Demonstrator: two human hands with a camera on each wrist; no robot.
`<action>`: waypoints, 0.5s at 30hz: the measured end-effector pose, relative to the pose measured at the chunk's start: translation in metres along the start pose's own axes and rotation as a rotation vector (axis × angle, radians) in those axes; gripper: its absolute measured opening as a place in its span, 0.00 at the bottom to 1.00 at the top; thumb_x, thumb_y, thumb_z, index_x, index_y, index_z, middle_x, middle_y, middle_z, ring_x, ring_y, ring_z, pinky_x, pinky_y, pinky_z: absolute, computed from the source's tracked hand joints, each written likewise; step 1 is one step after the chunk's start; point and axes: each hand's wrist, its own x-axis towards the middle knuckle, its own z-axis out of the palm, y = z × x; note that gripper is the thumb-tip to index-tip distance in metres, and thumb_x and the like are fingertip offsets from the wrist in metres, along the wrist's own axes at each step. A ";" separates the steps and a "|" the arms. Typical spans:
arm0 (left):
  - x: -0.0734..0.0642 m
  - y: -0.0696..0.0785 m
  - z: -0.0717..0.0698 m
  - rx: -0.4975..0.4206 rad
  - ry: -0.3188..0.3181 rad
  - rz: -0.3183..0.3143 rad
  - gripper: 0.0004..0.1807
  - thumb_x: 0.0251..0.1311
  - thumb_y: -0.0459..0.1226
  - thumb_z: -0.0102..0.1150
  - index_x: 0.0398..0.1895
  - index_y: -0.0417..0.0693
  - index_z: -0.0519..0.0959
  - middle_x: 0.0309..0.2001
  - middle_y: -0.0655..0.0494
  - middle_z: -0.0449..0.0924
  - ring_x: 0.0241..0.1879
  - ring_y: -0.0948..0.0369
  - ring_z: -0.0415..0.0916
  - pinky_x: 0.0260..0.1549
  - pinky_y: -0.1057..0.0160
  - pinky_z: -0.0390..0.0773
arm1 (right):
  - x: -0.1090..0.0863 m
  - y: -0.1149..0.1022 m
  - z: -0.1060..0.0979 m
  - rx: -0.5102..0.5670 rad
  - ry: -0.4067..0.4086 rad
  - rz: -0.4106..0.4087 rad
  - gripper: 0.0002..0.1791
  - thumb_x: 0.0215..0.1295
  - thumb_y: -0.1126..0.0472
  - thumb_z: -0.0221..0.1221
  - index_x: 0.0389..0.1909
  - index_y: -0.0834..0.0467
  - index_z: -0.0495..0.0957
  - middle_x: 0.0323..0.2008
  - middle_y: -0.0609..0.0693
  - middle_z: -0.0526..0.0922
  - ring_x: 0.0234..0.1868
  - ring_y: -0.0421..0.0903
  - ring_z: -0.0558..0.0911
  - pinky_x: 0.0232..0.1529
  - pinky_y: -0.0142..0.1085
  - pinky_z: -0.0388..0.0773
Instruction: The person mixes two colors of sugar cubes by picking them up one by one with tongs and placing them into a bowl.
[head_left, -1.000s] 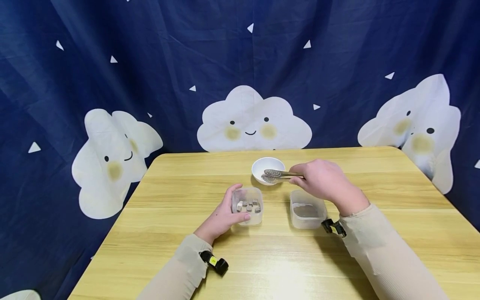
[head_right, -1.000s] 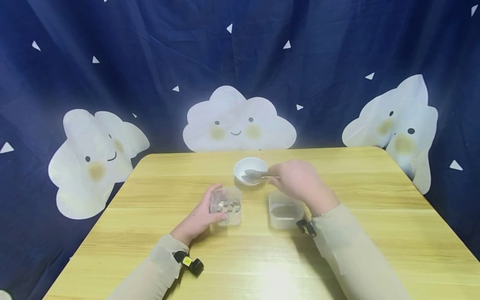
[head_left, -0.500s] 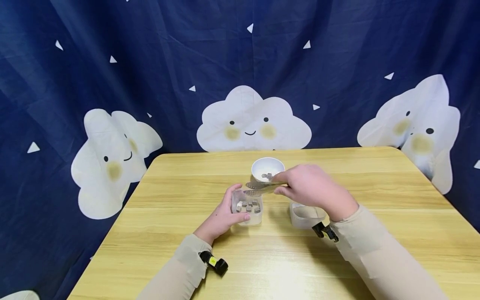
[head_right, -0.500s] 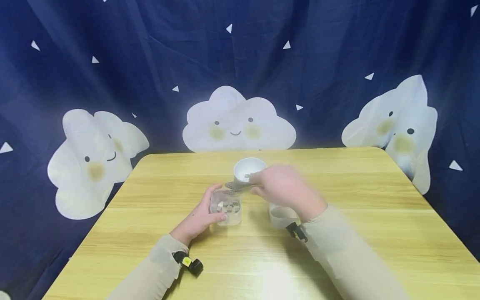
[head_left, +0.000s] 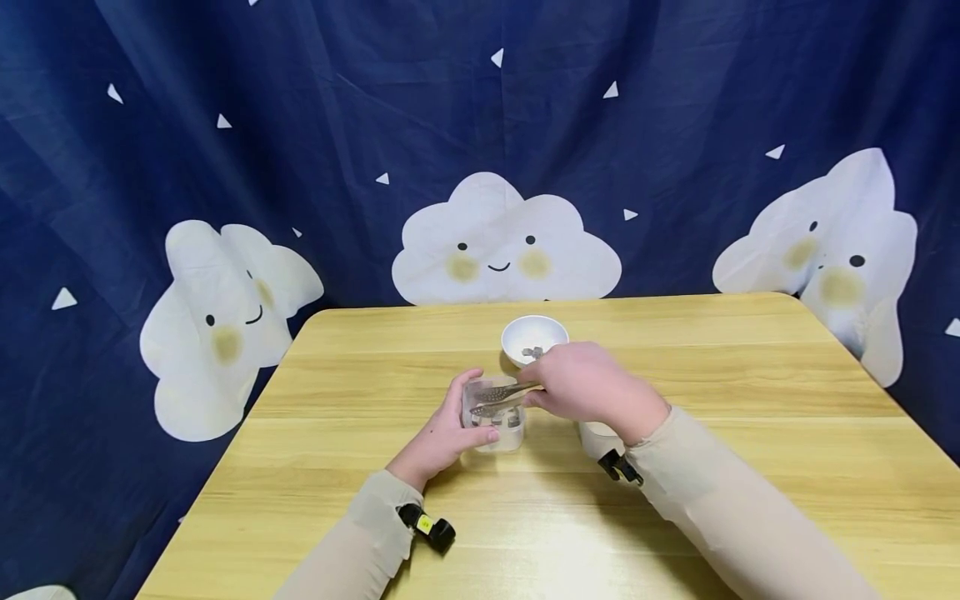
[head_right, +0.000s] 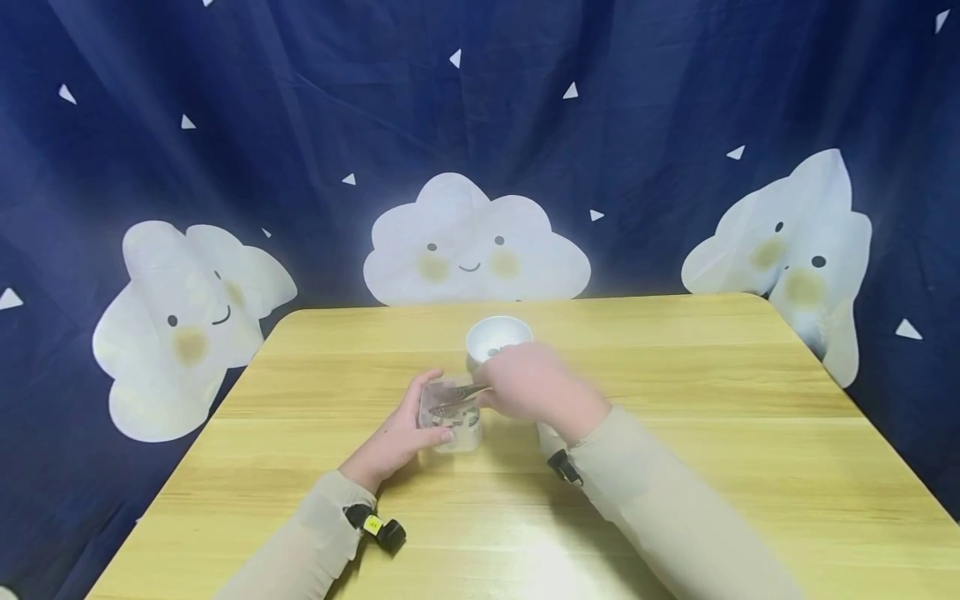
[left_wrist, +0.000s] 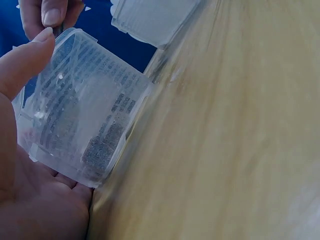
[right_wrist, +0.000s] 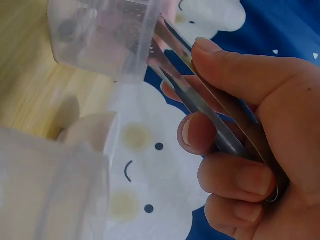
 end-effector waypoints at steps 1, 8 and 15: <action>0.000 0.000 0.000 0.006 0.000 0.004 0.55 0.58 0.31 0.72 0.79 0.61 0.45 0.75 0.50 0.58 0.64 0.50 0.71 0.64 0.52 0.71 | 0.002 -0.001 0.001 -0.005 -0.013 0.003 0.07 0.63 0.44 0.68 0.31 0.40 0.82 0.24 0.37 0.79 0.27 0.41 0.79 0.27 0.47 0.78; 0.002 -0.004 -0.002 0.065 0.005 0.031 0.55 0.58 0.33 0.72 0.80 0.54 0.45 0.76 0.51 0.57 0.69 0.51 0.64 0.70 0.48 0.61 | 0.010 -0.005 0.005 -0.013 -0.073 0.014 0.05 0.63 0.46 0.68 0.32 0.41 0.83 0.26 0.37 0.81 0.29 0.40 0.78 0.29 0.46 0.78; 0.001 -0.003 -0.001 0.066 0.012 0.028 0.55 0.57 0.32 0.72 0.80 0.54 0.45 0.75 0.51 0.58 0.70 0.51 0.63 0.70 0.48 0.60 | 0.015 -0.008 0.005 -0.024 -0.112 0.019 0.06 0.64 0.47 0.67 0.30 0.41 0.83 0.25 0.37 0.80 0.28 0.41 0.77 0.30 0.45 0.78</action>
